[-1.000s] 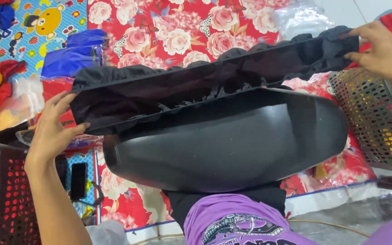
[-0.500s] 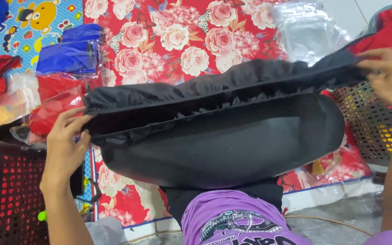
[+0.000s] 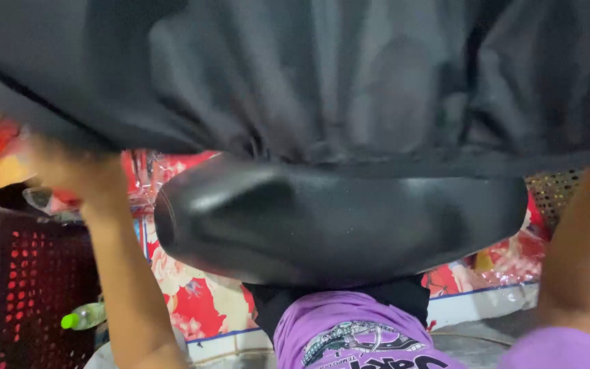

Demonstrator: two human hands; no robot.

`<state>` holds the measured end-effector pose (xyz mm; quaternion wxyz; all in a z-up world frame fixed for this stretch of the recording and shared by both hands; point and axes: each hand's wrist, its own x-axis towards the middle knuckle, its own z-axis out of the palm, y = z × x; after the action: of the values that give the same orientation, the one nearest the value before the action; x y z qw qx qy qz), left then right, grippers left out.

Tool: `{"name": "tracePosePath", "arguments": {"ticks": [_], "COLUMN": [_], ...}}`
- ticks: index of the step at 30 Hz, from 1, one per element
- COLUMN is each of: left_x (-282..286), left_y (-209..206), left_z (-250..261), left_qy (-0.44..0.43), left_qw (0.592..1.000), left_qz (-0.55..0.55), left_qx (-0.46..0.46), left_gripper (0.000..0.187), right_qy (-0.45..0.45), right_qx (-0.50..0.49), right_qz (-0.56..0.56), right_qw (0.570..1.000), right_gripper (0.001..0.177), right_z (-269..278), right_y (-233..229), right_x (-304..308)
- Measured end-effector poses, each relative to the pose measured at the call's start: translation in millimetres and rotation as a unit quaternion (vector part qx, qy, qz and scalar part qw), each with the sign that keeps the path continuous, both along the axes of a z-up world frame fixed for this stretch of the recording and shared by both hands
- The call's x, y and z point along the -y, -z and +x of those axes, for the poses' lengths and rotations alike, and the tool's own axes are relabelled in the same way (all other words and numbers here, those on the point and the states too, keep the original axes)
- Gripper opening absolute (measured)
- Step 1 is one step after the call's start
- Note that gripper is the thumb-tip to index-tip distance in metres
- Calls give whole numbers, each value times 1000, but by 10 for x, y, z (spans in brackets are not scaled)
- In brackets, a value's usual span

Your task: Fitting a black elasticized fabric cover onto a motorcycle seat by stretching and tucking the edges.

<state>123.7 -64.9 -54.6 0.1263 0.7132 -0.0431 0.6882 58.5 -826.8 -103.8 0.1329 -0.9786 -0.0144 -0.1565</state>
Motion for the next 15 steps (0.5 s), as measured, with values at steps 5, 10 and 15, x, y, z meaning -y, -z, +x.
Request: {"name": "tracePosePath", "arguments": {"ticks": [5, 10, 15], "left_x": [-291, -339, -255], "left_y": [703, 578, 263], "left_z": [44, -170, -436], "left_qy": [189, 264, 265], "left_qw": [682, 768, 827], "left_qz": [35, 30, 71], "left_qx": [-706, -582, -491], "left_gripper": [45, 41, 24], "right_qy": [-23, -89, -72], "right_qx": [-230, -36, 75], "right_qz": [-77, 75, 94], "right_qw": [970, 993, 990], "right_gripper": [56, 53, 42], "right_z": [182, -107, -373], "right_y": [1240, 1040, 748], "right_x": [119, -1, -109]}}
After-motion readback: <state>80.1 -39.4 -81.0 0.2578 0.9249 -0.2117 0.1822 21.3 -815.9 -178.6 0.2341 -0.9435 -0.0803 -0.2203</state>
